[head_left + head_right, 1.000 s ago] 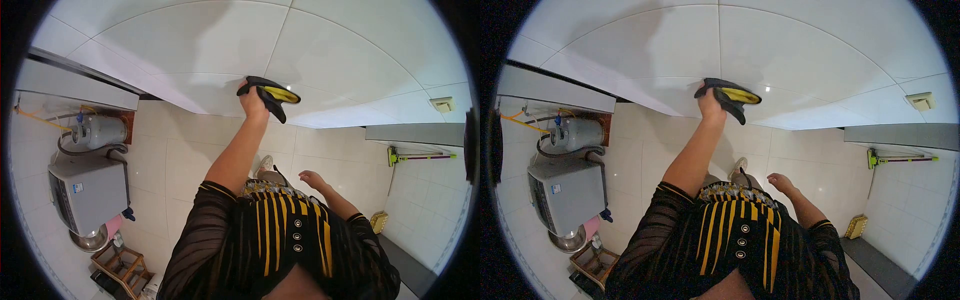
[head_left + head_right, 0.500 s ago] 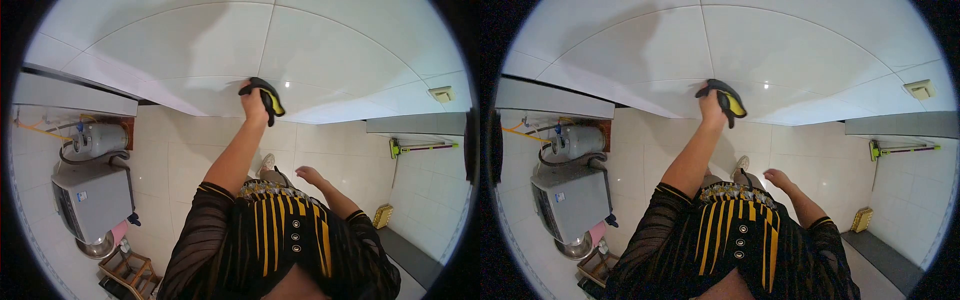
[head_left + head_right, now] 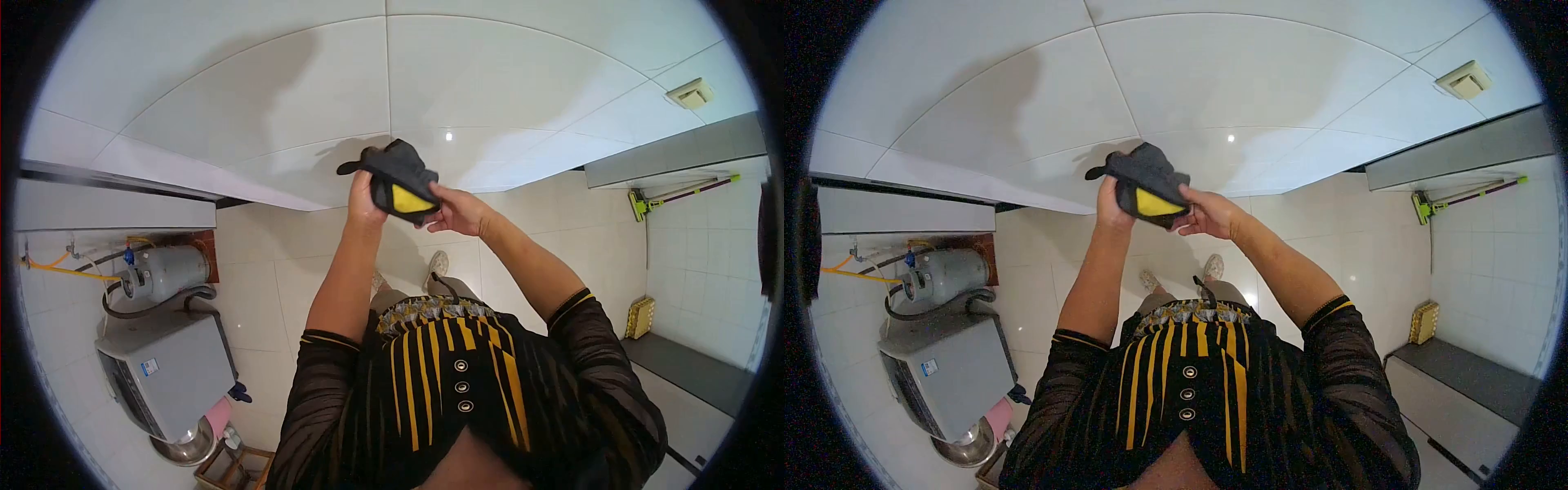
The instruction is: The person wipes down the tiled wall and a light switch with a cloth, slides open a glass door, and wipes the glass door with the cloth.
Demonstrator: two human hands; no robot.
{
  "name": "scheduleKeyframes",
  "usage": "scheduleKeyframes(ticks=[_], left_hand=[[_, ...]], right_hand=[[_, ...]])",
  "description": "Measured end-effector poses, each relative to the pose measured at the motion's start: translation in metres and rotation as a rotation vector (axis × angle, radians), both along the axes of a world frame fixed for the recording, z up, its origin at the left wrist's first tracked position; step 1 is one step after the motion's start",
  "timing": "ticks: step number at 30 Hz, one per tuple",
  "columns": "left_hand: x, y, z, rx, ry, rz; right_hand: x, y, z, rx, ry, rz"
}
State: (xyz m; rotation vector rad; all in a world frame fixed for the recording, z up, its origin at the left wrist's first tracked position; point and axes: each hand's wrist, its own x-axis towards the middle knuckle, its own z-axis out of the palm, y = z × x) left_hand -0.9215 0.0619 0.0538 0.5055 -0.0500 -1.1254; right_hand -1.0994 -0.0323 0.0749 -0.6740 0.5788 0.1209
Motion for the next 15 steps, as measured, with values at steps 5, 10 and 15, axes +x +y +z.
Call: scheduleKeyframes(ticks=[5,10,15], left_hand=[[0.002,0.019,-0.003,0.012,0.087,0.024],[0.005,0.039,-0.02,0.106,0.009,0.101],[0.012,0.071,-0.049,0.412,0.039,0.126]], right_hand=[[-0.012,0.009,0.002,-0.411,0.102,-0.052],[0.007,0.022,0.027,0.142,-0.172,-0.334],[0.076,0.001,0.028,0.025,-0.267,-0.345]])
